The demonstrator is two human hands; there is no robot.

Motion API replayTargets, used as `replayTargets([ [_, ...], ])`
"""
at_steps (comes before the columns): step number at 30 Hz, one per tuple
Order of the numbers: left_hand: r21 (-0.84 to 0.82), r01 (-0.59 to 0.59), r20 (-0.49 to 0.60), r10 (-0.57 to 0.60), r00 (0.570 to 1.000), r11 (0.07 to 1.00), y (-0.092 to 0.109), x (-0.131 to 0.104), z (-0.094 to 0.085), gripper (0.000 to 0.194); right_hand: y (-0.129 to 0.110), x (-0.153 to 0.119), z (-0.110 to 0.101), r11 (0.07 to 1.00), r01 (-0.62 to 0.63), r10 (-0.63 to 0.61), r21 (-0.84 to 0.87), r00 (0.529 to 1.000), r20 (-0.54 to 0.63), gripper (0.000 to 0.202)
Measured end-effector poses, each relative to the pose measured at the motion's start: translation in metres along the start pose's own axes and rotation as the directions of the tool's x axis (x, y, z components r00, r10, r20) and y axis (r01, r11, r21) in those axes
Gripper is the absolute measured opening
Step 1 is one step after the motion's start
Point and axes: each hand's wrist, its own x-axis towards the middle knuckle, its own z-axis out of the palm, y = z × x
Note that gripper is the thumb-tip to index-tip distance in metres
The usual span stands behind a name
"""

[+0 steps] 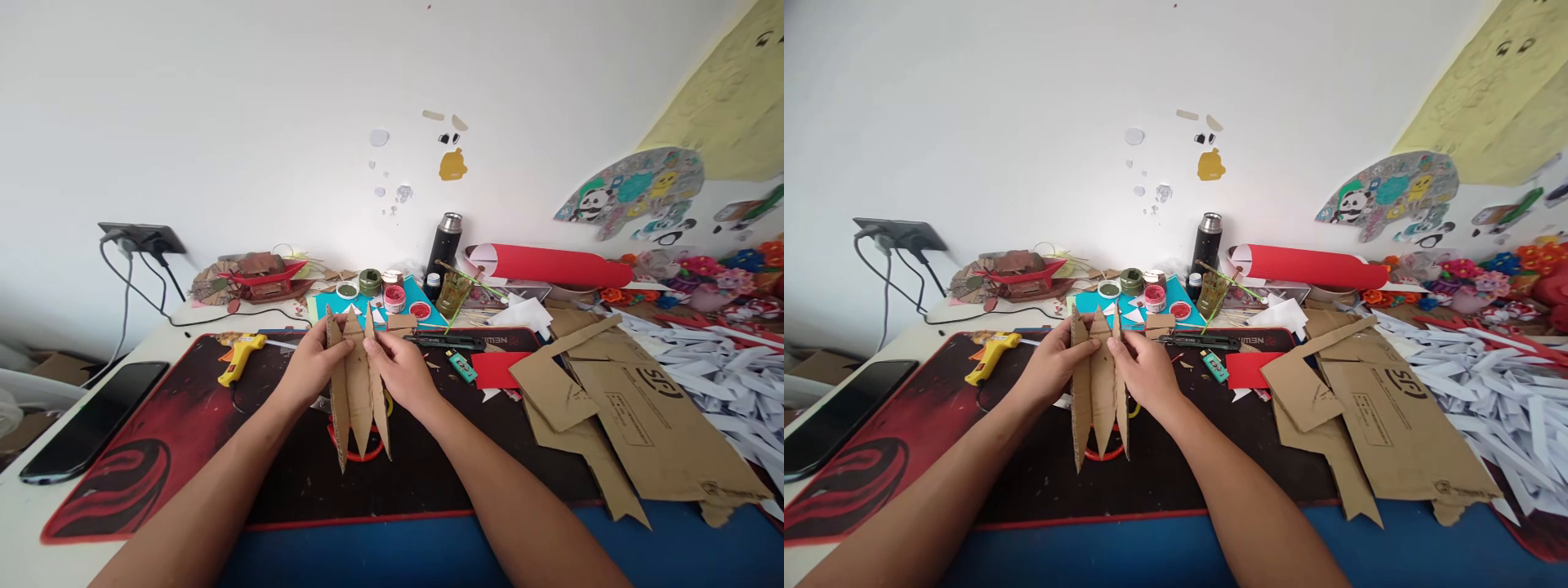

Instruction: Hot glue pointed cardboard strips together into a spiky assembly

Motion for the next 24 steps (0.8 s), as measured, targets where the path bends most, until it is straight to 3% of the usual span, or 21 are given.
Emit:
replayTargets([
  [8,0.014,0.014,-0.052,-0.013,0.999,1.0,-0.0026,0.0006,0.0026,0.054,0.0062,-0.0011,0.0029,0.989,0.004,-0.021,-0.151,0.994,-0.107,0.041],
  [24,0.173,-0.061,-0.103,0.079,0.992,0.983,-0.0088,0.0026,0.0033,0.041,0.0049,-0.0019,0.0053,0.976,0.036,-0.059,-0.213,0.993,-0.1,0.038],
])
